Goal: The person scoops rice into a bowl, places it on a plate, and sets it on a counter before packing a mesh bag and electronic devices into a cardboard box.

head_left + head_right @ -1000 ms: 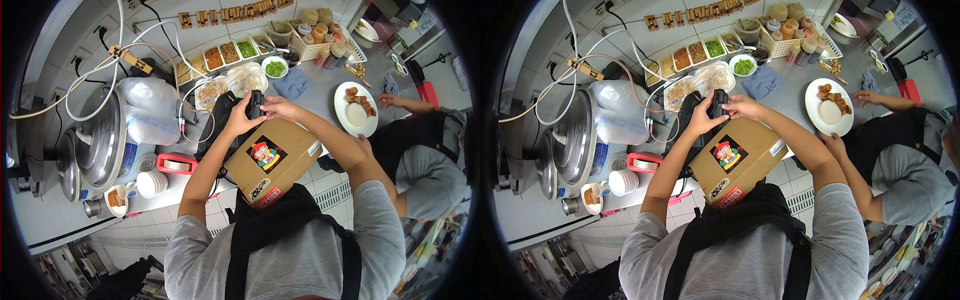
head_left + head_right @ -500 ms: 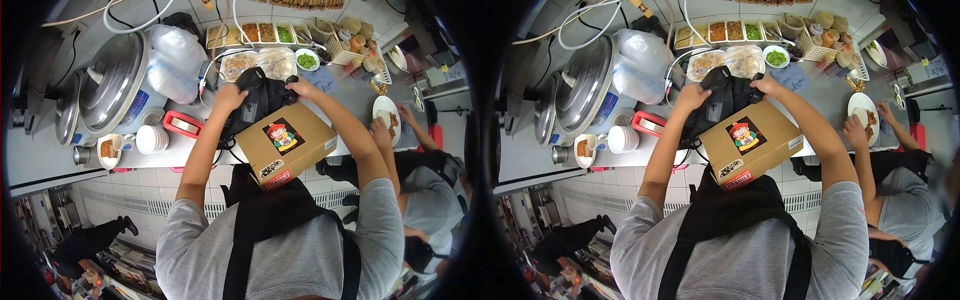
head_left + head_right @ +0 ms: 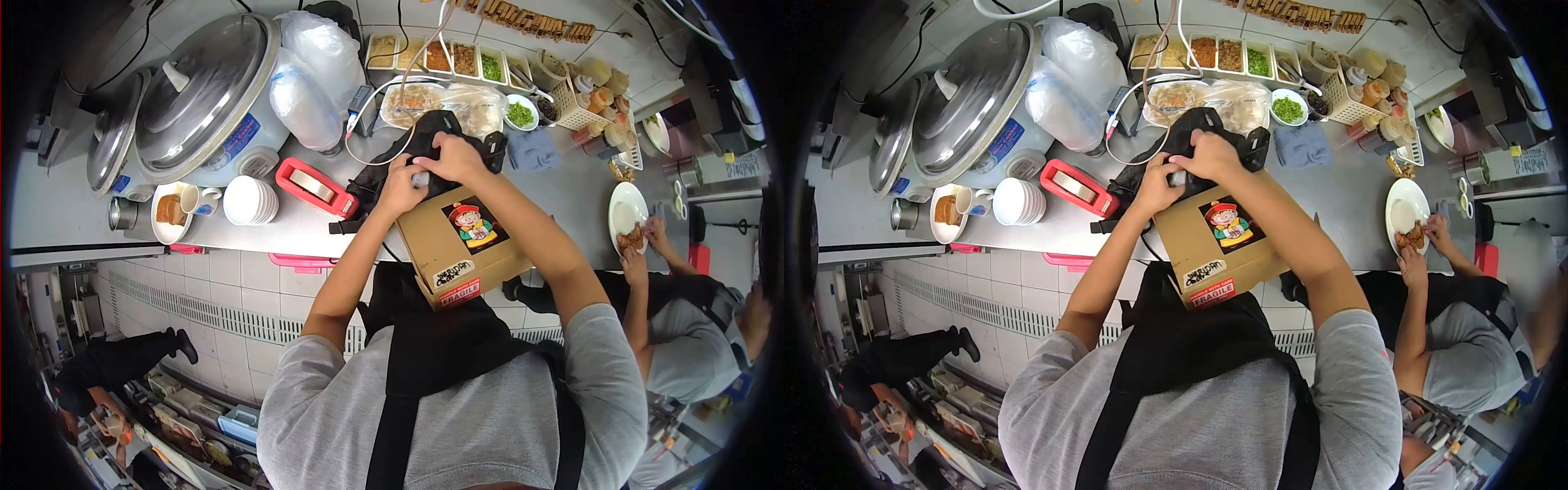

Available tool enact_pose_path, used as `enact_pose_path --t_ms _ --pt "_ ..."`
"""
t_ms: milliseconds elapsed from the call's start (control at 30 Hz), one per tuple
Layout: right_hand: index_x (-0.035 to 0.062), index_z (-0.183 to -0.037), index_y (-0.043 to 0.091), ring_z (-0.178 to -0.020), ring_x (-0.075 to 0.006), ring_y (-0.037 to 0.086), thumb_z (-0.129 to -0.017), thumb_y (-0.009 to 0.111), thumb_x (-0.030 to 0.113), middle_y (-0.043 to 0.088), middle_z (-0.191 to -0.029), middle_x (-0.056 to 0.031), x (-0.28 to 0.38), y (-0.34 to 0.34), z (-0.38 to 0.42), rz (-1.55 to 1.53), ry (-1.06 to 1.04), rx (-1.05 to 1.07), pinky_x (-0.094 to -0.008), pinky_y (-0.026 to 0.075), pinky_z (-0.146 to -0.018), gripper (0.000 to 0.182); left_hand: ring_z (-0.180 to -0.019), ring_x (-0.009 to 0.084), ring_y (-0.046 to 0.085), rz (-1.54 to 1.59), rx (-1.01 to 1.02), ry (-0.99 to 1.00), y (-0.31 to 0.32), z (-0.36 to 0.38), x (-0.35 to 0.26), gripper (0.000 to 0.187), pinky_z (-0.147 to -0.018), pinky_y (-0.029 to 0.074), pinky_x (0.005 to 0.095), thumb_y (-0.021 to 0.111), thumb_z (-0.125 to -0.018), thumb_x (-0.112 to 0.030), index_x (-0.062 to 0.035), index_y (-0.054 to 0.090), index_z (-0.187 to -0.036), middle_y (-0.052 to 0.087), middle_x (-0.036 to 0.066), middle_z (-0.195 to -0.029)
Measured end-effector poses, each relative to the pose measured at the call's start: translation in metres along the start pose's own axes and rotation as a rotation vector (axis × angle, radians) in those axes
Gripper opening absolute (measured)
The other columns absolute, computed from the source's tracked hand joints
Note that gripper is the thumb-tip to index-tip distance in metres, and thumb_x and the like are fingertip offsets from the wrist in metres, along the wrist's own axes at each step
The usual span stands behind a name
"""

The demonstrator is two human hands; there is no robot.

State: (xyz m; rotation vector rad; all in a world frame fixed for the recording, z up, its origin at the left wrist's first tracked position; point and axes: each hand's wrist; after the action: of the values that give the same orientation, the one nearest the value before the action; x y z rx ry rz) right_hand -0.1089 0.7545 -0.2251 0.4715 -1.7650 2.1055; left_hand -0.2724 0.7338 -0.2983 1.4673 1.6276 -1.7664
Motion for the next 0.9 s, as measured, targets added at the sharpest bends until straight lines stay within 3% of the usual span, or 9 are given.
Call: enact_pose_path --t_ms 67,200,300,433,500,567,600,833,900 --pt "0.0053 -0.091 0.06 -0.093 -0.0339 0.062 -0.072 0.07 0.026 0.065 -0.094 -0.0197 0.005 0.008 -0.006 0.011 0.131 0.041 -0.0421 0.05 -0.081 0.03 -0.124 0.0406 0.035 -0.147 0.017 -0.155 -0.005 -0.004 -0.007 0.079 -0.102 0.032 0.0437 0.08 -0.051 -0.022 -0.008 0.05 -0.122 0.039 0.026 -0.131" --pt "0.0044 -0.084 0.057 -0.085 -0.035 0.063 -0.067 0.068 0.014 0.064 -0.083 -0.0192 -0.02 0.01 -0.011 0.003 0.036 -0.022 -0.0427 0.05 -0.075 0.022 -0.125 0.04 0.032 -0.381 -0.078 -0.203 -0.019 -0.007 -0.028 0.104 -0.098 0.033 0.0534 0.085 -0.046 -0.029 -0.0075 0.031 -0.132 0.035 0.023 -0.13" --pt "0.0069 -0.085 0.058 -0.086 -0.0343 0.063 -0.069 0.065 0.011 0.064 -0.085 -0.0176 -0.007 0.0 -0.008 0.155 0.13 -0.019 -0.0435 0.05 -0.075 0.019 -0.12 0.0372 0.039 -0.414 -0.106 -0.284 -0.01 -0.015 -0.028 0.091 -0.098 0.035 0.0472 0.083 -0.049 -0.03 -0.0053 0.04 -0.126 0.041 0.023 -0.126" --pt "0.005 -0.082 0.064 -0.089 -0.0309 0.065 -0.076 0.056 0.008 0.066 -0.093 -0.0167 -0.011 0.001 0.004 0.28 -0.163 0.084 -0.0402 0.052 -0.075 0.01 -0.106 0.0316 0.055 -0.577 0.044 -0.372 0.01 -0.032 -0.027 0.064 -0.086 0.046 0.0442 0.078 -0.057 -0.041 -0.0039 0.055 -0.104 0.059 0.018 -0.107" --pt "0.0062 -0.084 0.068 -0.09 -0.0302 0.065 -0.077 0.056 0.009 0.065 -0.099 -0.0176 -0.013 0.007 0.004 0.359 -0.053 0.115 -0.0391 0.053 -0.076 0.015 -0.095 0.0304 0.062 -0.675 -0.031 -0.319 0.019 -0.035 -0.026 0.061 -0.079 0.051 0.0422 0.077 -0.058 -0.045 -0.0031 0.06 -0.1 0.064 0.016 -0.097" --pt "0.0135 -0.08 0.07 -0.088 -0.0299 0.064 -0.074 0.057 0.01 0.066 -0.093 -0.0139 -0.015 0.008 0.004 0.378 0.175 0.089 -0.0408 0.05 -0.079 0.015 -0.096 0.0268 0.063 -0.579 0.303 -0.539 0.019 -0.047 -0.027 0.063 -0.08 0.051 0.0388 0.078 -0.059 -0.047 -0.0045 0.062 -0.102 0.065 0.013 -0.1" --pt "0.0135 -0.08 0.07 -0.088 -0.0299 0.064 -0.074 0.057 0.01 0.066 -0.093 -0.0139 -0.021 0.01 0.003 0.379 0.177 0.083 -0.0408 0.05 -0.079 0.015 -0.092 0.0266 0.065 -0.592 0.279 -0.502 0.013 -0.047 -0.033 0.061 -0.08 0.052 0.0366 0.078 -0.059 -0.045 -0.0027 0.064 -0.099 0.066 0.016 -0.097" --pt "0.0056 -0.092 0.068 -0.086 -0.0311 0.065 -0.075 0.065 0.033 0.066 -0.093 -0.0193 -0.04 0.003 -0.005 -0.052 0.219 0.029 -0.0393 0.051 -0.074 0.032 -0.099 0.0338 0.061 -0.306 0.04 -0.203 -0.006 -0.035 0.0 0.065 -0.085 0.05 0.0375 0.076 -0.056 -0.03 0.001 0.059 -0.111 0.062 0.022 -0.105" --pt "0.0007 -0.107 0.062 -0.086 -0.0311 0.064 -0.071 0.068 0.048 0.065 -0.096 -0.0195 -0.026 -0.008 -0.001 -0.695 0.443 0.242 -0.0373 0.049 -0.073 0.06 -0.097 0.0358 0.06 -0.206 -0.037 -0.11 -0.009 -0.035 0.002 0.063 -0.084 0.049 0.0388 0.076 -0.054 -0.027 -0.0007 0.057 -0.109 0.062 0.022 -0.103"
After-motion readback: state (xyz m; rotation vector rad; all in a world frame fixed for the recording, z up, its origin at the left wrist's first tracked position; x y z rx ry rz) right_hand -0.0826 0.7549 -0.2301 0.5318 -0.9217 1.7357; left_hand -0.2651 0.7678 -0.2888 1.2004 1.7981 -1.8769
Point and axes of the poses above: each hand's wrist, its own z-axis away from the middle knuckle, its own y-axis out of the palm, x = y × z
